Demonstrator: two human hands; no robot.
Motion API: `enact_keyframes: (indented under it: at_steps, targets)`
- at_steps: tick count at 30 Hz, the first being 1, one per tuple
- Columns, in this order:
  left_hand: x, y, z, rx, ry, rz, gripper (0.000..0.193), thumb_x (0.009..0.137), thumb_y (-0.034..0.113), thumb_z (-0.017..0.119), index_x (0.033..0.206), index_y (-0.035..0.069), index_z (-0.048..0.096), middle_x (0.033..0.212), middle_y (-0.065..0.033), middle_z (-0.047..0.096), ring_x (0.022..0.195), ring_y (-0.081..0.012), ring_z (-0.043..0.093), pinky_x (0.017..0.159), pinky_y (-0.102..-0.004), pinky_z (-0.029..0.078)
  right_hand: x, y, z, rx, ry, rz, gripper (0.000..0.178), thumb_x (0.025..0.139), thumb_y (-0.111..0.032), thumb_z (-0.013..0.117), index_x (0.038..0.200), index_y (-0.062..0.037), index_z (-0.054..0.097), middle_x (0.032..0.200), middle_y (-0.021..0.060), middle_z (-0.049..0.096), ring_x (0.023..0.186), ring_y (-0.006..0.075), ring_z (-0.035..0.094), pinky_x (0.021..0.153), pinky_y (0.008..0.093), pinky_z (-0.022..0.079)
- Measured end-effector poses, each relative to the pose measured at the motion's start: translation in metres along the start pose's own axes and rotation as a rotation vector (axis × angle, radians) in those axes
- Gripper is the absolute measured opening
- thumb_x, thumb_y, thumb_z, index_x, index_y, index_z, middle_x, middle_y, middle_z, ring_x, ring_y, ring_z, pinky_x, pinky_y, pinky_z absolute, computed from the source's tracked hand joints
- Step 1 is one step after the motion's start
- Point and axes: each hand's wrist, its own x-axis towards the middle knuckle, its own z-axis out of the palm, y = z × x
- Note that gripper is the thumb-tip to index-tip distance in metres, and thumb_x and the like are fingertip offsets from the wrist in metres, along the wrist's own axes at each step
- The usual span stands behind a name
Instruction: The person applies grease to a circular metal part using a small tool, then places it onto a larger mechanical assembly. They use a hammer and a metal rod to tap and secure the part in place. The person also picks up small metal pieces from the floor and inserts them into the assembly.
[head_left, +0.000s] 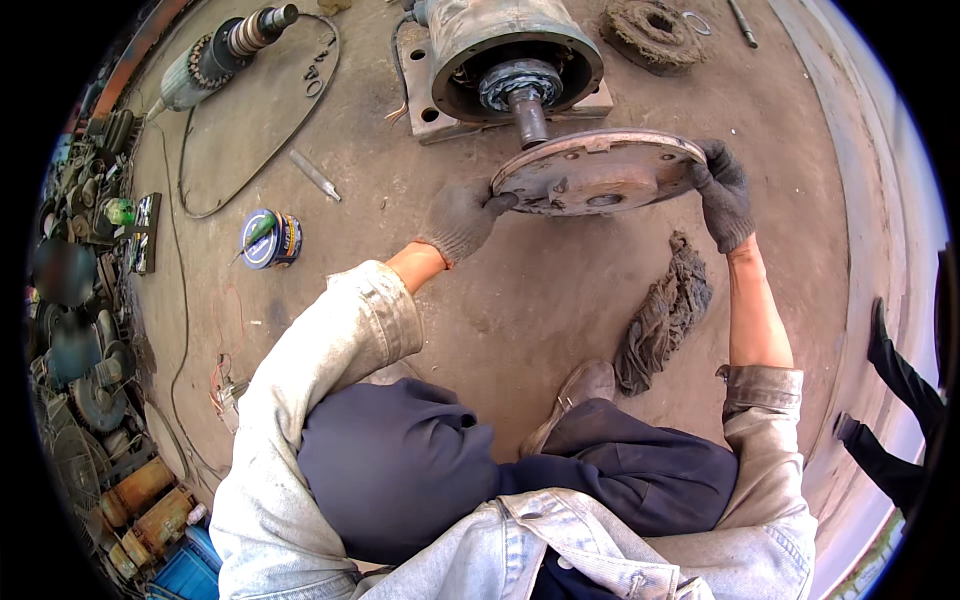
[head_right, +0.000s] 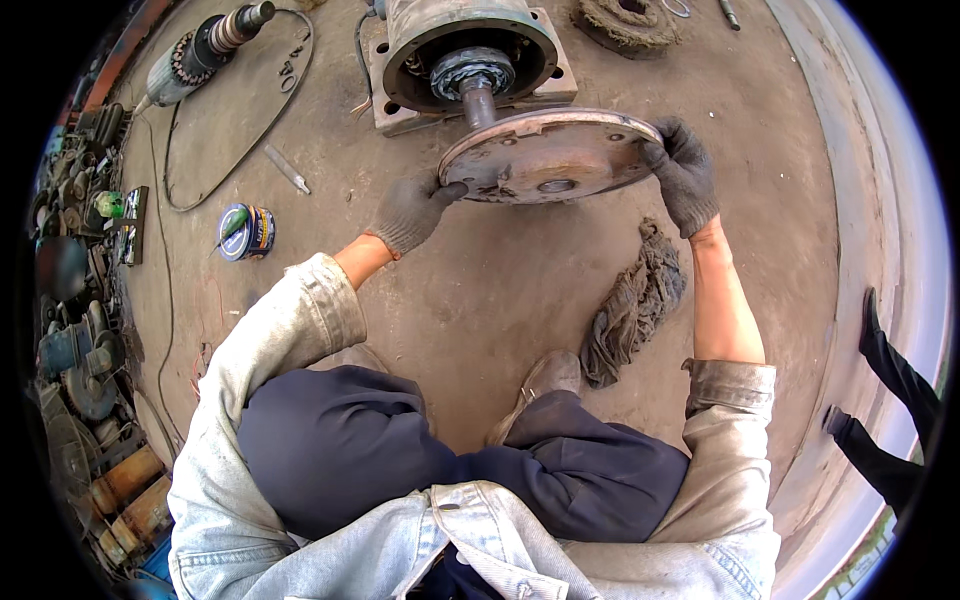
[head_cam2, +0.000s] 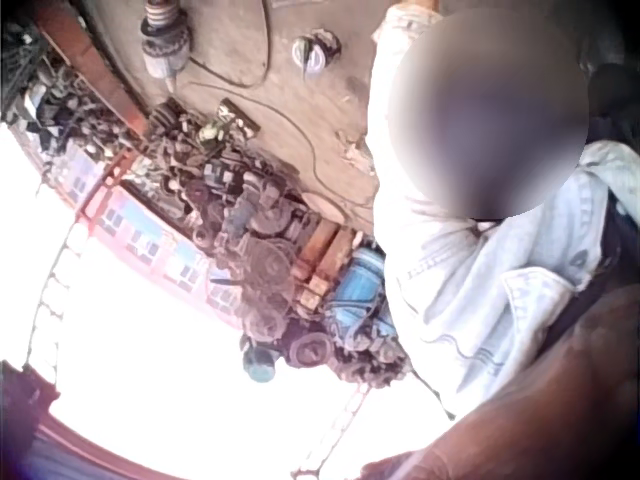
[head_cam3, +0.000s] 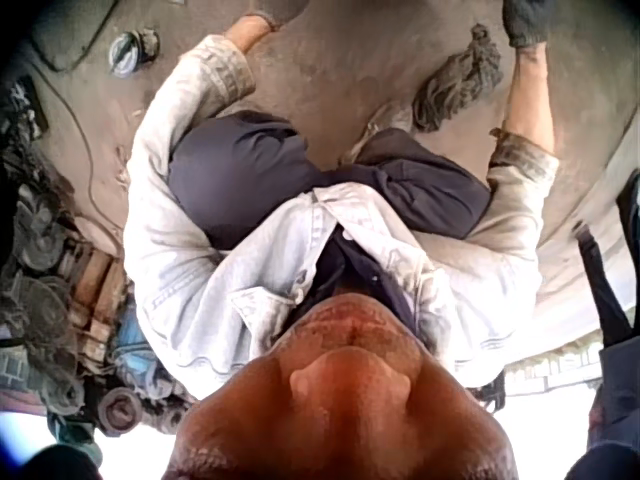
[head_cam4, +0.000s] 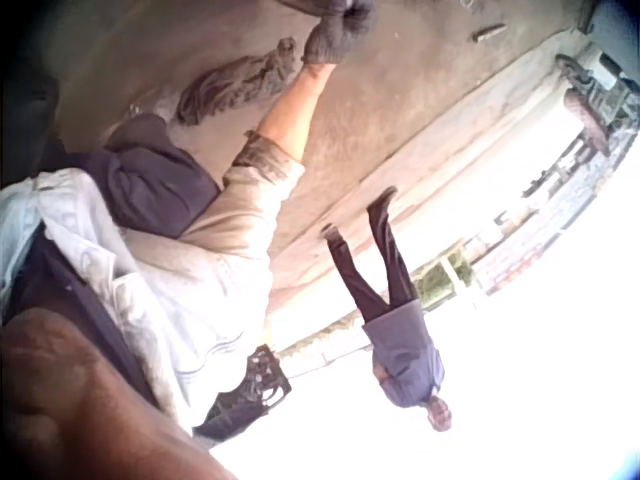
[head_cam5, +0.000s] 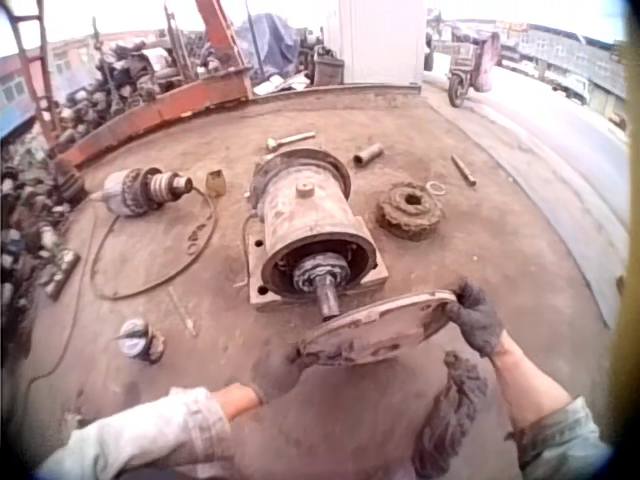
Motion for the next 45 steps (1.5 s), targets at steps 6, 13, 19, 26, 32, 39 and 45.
enact_keyframes:
  at_steps: [6, 13, 19, 26, 32, 39, 45]
  targets:
    - [-0.028, 0.075, -0.055, 0.441, 0.194, 0.514, 0.029, 0.091, 0.035, 0.077, 0.088, 0.007, 0.074, 0.077, -0.0168, 0.066, 0.073, -0.0367, 0.064, 0.067, -0.0462, 0.050, -0.042, 0.058, 0.028, 0.461, 0.172, 0.215, 0.025, 0.100, -0.025, 0.076, 0.111, -0.0048, 0.066, 0.099, 0.0028, 0.069, 0.093, 0.0141, 0.064, 0.084, 0.0305, 0.052]
    - [-0.022, 0.089, -0.051, 0.274, 0.335, 0.642, 0.027, 0.086, 0.026, 0.084, 0.078, 0.003, 0.070, 0.073, -0.0137, 0.062, 0.066, -0.0297, 0.061, 0.062, -0.0391, 0.050, -0.035, 0.079, 0.028, 0.249, 0.004, 0.233, 0.040, 0.103, -0.028, 0.072, 0.133, -0.0039, 0.064, 0.118, 0.0019, 0.070, 0.105, 0.0127, 0.064, 0.094, 0.0322, 0.053]
    - [-0.033, 0.071, -0.048, -0.144, 0.260, 0.194, 0.024, 0.088, 0.015, 0.085, 0.099, 0.001, 0.069, 0.086, -0.0039, 0.066, 0.075, -0.0099, 0.060, 0.069, -0.0283, 0.052, -0.039, 0.087, 0.040, 0.608, 0.108, 0.360, 0.034, 0.101, -0.031, 0.074, 0.124, -0.0070, 0.065, 0.111, 0.0011, 0.069, 0.099, 0.0120, 0.062, 0.089, 0.0314, 0.052]
    - [-0.048, 0.036, -0.037, -0.417, 0.160, -0.047, 0.033, 0.088, 0.016, 0.084, 0.110, 0.002, 0.065, 0.096, -0.0026, 0.067, 0.087, -0.0091, 0.061, 0.080, -0.0264, 0.053, -0.040, 0.077, 0.045, 0.780, 0.076, 0.308, 0.057, 0.085, -0.042, 0.087, 0.124, -0.0063, 0.066, 0.114, 0.0031, 0.072, 0.106, 0.0170, 0.065, 0.093, 0.0349, 0.052]
    - [-0.055, 0.038, -0.014, -0.157, 0.065, -0.228, 0.042, 0.089, 0.023, 0.083, 0.117, -0.002, 0.067, 0.101, -0.0084, 0.074, 0.091, -0.0138, 0.068, 0.077, -0.0322, 0.055, -0.040, 0.073, 0.043, 0.782, 0.011, 0.241, 0.053, 0.086, -0.035, 0.087, 0.124, -0.0051, 0.065, 0.114, 0.0045, 0.072, 0.104, 0.0165, 0.067, 0.094, 0.0352, 0.054]
    - [-0.086, 0.061, -0.031, 0.555, -0.255, -0.071, 0.035, 0.094, 0.046, 0.072, 0.100, 0.012, 0.078, 0.079, -0.0162, 0.071, 0.074, -0.0380, 0.069, 0.069, -0.0454, 0.055, -0.033, 0.088, 0.060, 0.637, 0.045, 0.092, 0.035, 0.090, -0.030, 0.085, 0.106, -0.0081, 0.063, 0.099, 0.0024, 0.067, 0.089, 0.0161, 0.065, 0.078, 0.0346, 0.056]
    - [-0.075, 0.053, -0.029, 0.627, -0.160, 0.156, 0.031, 0.091, 0.042, 0.073, 0.090, 0.011, 0.075, 0.079, -0.0136, 0.071, 0.072, -0.0347, 0.070, 0.065, -0.0451, 0.055, -0.046, 0.076, 0.052, 0.613, 0.052, 0.107, 0.041, 0.091, -0.037, 0.083, 0.108, -0.0059, 0.063, 0.099, 0.0050, 0.067, 0.090, 0.0189, 0.065, 0.082, 0.0373, 0.054]
